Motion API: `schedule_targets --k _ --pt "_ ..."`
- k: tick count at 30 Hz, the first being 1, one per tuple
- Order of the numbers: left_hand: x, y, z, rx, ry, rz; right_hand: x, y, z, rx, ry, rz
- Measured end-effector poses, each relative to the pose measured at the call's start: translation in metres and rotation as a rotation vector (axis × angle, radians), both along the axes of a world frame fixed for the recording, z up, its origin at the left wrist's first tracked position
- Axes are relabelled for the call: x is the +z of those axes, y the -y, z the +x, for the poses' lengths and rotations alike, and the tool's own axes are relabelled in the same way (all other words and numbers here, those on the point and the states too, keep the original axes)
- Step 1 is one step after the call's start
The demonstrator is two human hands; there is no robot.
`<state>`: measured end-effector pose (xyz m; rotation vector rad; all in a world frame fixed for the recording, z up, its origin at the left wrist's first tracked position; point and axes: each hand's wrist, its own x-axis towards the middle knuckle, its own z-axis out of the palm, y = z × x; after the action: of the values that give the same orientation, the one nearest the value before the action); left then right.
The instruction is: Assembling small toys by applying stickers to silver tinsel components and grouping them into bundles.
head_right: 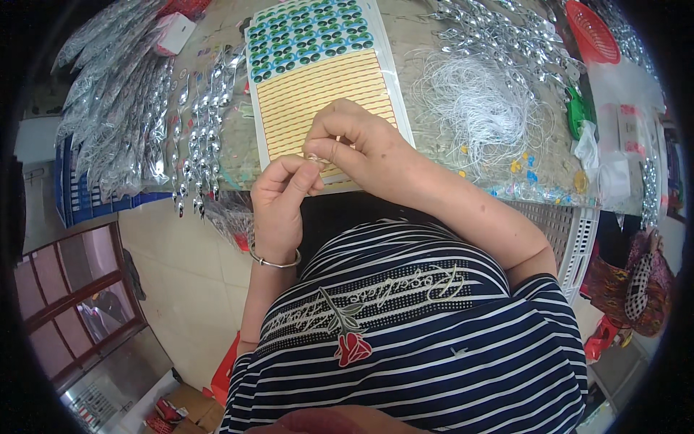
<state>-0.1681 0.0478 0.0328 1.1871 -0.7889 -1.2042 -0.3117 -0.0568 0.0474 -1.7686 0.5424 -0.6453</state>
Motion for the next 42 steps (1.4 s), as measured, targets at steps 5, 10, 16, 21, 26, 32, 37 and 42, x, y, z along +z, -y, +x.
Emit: schedule_targets --k 5,10,16,21,26,32,37,42 --pt "0.000 0.000 0.002 0.021 -0.062 0.013 0.001 0.002 0.003 0.021 0.065 0.085" --pt "0.002 0.000 0.000 0.101 -0.065 0.020 0.005 0.005 -0.003 -0.111 0.079 0.012" --pt "-0.001 -0.001 0.001 0.121 0.068 -0.051 0.018 -0.007 -0.011 -0.089 -0.015 -0.211" --pt "-0.007 -0.003 0.002 0.069 0.249 -0.104 0.010 -0.008 -0.010 -0.105 -0.029 -0.463" --pt "-0.009 -0.005 0.001 0.044 0.310 -0.099 0.012 -0.009 -0.009 -0.118 -0.068 -0.511" --pt "-0.008 -0.002 -0.002 0.070 0.370 -0.128 0.010 -0.006 -0.007 -0.132 -0.104 -0.546" --pt "-0.006 0.000 0.001 0.038 0.651 -0.163 0.007 -0.008 -0.002 -0.159 -0.110 -0.636" --pt "-0.006 -0.001 -0.003 0.089 0.160 0.040 0.000 -0.010 0.002 -0.215 -0.070 -0.654"
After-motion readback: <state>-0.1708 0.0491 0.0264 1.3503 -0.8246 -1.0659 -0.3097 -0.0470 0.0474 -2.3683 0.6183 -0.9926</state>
